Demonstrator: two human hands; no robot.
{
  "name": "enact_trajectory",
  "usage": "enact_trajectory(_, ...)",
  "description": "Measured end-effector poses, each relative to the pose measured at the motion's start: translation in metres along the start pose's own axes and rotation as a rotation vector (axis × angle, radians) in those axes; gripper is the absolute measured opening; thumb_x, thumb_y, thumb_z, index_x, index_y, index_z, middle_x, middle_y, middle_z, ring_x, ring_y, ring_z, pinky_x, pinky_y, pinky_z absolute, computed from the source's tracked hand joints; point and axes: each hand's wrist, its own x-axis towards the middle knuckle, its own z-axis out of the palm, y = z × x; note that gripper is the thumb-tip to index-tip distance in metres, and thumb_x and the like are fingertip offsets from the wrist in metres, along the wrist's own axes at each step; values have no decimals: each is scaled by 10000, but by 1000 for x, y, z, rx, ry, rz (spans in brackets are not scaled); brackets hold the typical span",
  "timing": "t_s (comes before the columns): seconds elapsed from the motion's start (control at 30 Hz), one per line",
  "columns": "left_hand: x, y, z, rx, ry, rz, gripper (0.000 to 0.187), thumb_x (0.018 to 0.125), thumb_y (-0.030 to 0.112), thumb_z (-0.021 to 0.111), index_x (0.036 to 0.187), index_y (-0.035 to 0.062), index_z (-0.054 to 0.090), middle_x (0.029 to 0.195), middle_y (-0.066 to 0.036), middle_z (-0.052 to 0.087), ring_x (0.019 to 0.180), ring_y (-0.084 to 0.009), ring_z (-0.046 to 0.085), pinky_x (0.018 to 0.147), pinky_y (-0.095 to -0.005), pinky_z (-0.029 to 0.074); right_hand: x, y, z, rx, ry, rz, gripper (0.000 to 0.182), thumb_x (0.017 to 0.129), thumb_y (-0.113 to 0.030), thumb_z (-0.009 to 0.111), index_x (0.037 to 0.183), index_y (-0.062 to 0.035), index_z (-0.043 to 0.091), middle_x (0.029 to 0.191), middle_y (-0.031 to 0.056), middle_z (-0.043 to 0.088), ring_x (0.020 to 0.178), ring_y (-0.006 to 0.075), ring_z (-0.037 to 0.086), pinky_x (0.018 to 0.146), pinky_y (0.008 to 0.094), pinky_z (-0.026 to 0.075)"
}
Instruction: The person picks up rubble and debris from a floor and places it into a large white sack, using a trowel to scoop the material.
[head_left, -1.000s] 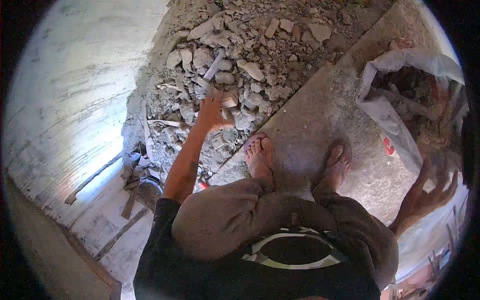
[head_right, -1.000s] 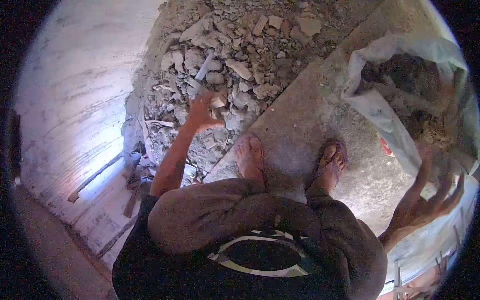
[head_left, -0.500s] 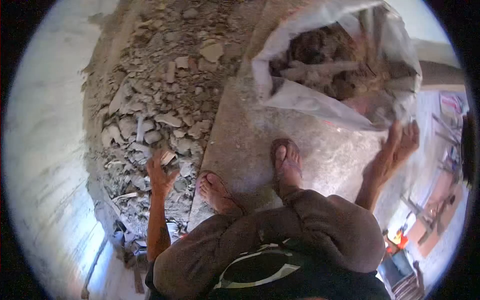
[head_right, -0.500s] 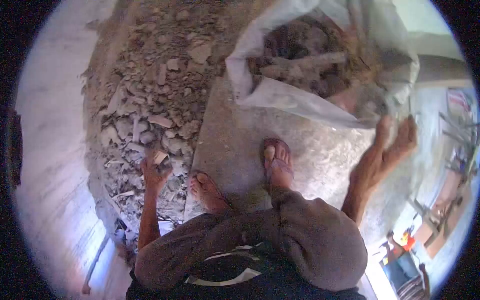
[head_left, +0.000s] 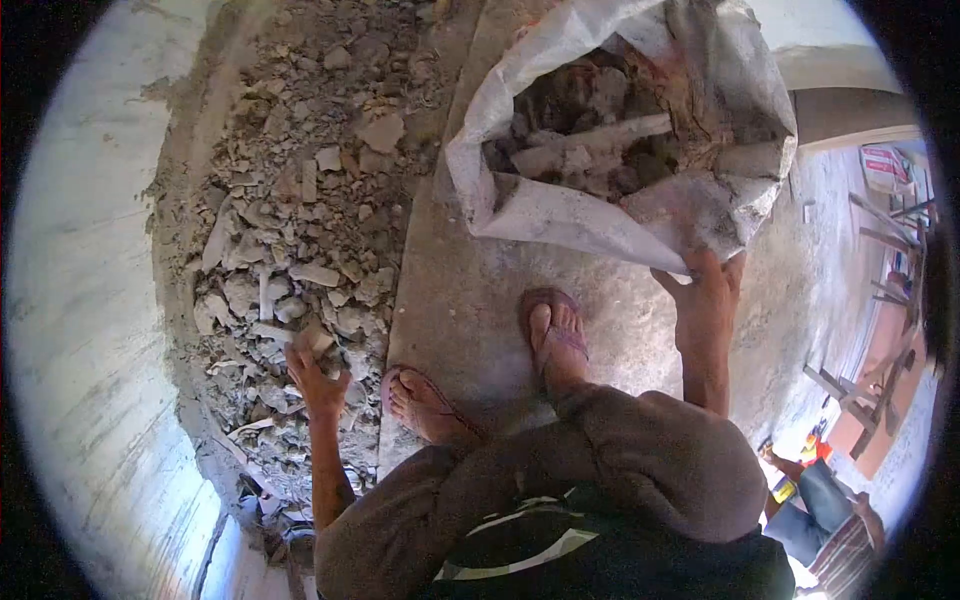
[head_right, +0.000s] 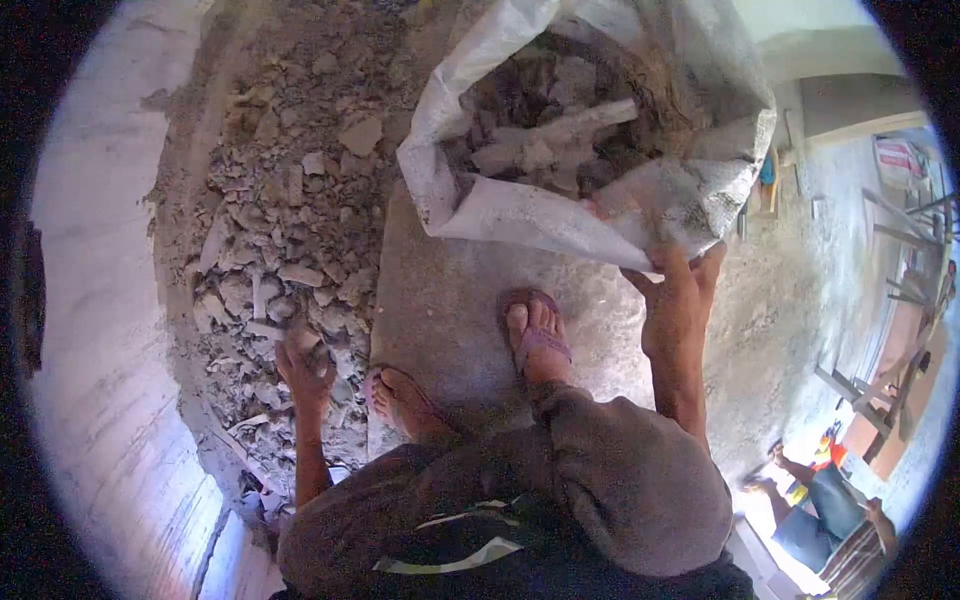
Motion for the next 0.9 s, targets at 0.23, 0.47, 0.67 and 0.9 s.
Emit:
enact_trajectory(0.23, 22, 1, -24, -169, -163, 75, 1369, 311, 407, 933, 1409, 9, 219, 1397, -261, 243, 1272, -449, 319, 1048, -481, 346, -4, -9, 19, -52, -65, -1, 563, 886, -278, 588, 1337, -56, 334, 1240, 162, 452, 1131, 313, 507, 870, 494, 506)
enact_trajectory(0.47, 32, -2, -35, -244, -244, -7, 1195, 380, 242, 930, 1365, 6, 296, 1264, -224, 435, 1164, -417, 447, 982, -474, 394, -6, 6, 8, 33, -148, 155, 583, 861, -268, 618, 1320, -9, 369, 1223, 159, 493, 1095, 287, 530, 808, 432, 522)
enact_trajectory(0.67, 28, -3, -26, -249, -76, -114, 1078, 436, 219, 887, 1348, 25, 346, 1249, -221, 460, 1155, -402, 465, 965, -469, 405, -9, 1, -8, 40, -97, 144, 406, 863, -166, 532, 1215, 9, 427, 1095, 146, 541, 976, 270, 573, 758, 437, 518)
enact_trajectory(0.9, 39, -36, -10, -265, -122, -100, 1042, 454, 186, 858, 1349, 0, 359, 1214, -175, 510, 1104, -324, 512, 937, -404, 426, -104, -41, -42, -225, -617, 165, 409, 845, -155, 565, 1202, 17, 464, 1090, 129, 570, 973, 241, 576, 798, 398, 496)
